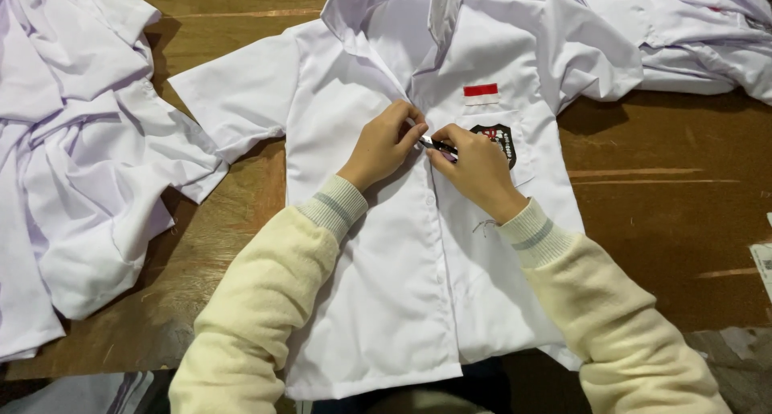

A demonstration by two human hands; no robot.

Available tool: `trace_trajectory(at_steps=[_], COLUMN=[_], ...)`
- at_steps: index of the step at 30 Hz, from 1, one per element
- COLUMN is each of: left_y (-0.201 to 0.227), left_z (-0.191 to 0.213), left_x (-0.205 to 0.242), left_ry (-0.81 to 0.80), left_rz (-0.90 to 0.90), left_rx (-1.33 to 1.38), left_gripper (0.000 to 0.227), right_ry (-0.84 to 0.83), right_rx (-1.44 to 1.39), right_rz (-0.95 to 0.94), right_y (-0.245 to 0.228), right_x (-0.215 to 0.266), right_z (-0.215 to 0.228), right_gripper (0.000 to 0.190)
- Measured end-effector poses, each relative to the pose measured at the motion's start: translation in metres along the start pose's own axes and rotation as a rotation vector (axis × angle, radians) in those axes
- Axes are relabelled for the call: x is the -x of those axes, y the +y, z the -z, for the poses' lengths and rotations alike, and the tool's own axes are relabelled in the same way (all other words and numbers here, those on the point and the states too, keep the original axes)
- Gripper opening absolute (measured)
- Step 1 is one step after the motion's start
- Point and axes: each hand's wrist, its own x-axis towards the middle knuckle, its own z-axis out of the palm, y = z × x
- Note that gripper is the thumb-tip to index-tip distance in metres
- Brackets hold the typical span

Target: Trimming loose threads from a white school uniform shirt using thread snips on a factory floor.

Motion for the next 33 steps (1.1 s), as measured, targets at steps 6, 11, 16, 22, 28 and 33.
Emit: trace_trajectory(at_steps=[6, 11, 16, 22, 28, 33], left_y=[0.001, -0.001, -0.002, -0.003, -0.003, -0.012], left_z=[0.000, -0.002, -0.003, -0.004, -0.003, -0.006], left_x=[0.000, 0.000, 0.000, -0.001, -0.001, -0.004], left_ry=[0.002, -0.008, -0.017, -0.018, -0.018, 0.089], left_rz=[-0.010, -0.020, -0.043, -0.057, -0.074, -0.101], left_rx=[-0.009, -0.028, -0.056, -0.060, -0.071, 0.070], left_gripper=[0.013, 0.013, 0.012, 0.011, 0.012, 0.011], right_ry=[0.035, 0.023, 0.011, -0.014, -0.011, -0.038], right_rx=[0.040, 0.045, 0.071, 0.068, 0.077, -0.081], right_rz=[0.026, 0.036, 0.039, 0.022, 0.039, -0.044], right_y=[-0.004, 0.000, -0.002, -0.003, -0.005, 0.005], right_x=[0.002, 0.001, 0.002, 0.000, 0.001, -0.005], right_z=[0.000, -0.001, -0.001, 0.000, 0.001, 0.003], right_gripper=[0.021, 0.020, 0.021, 0.020, 0.017, 0.026])
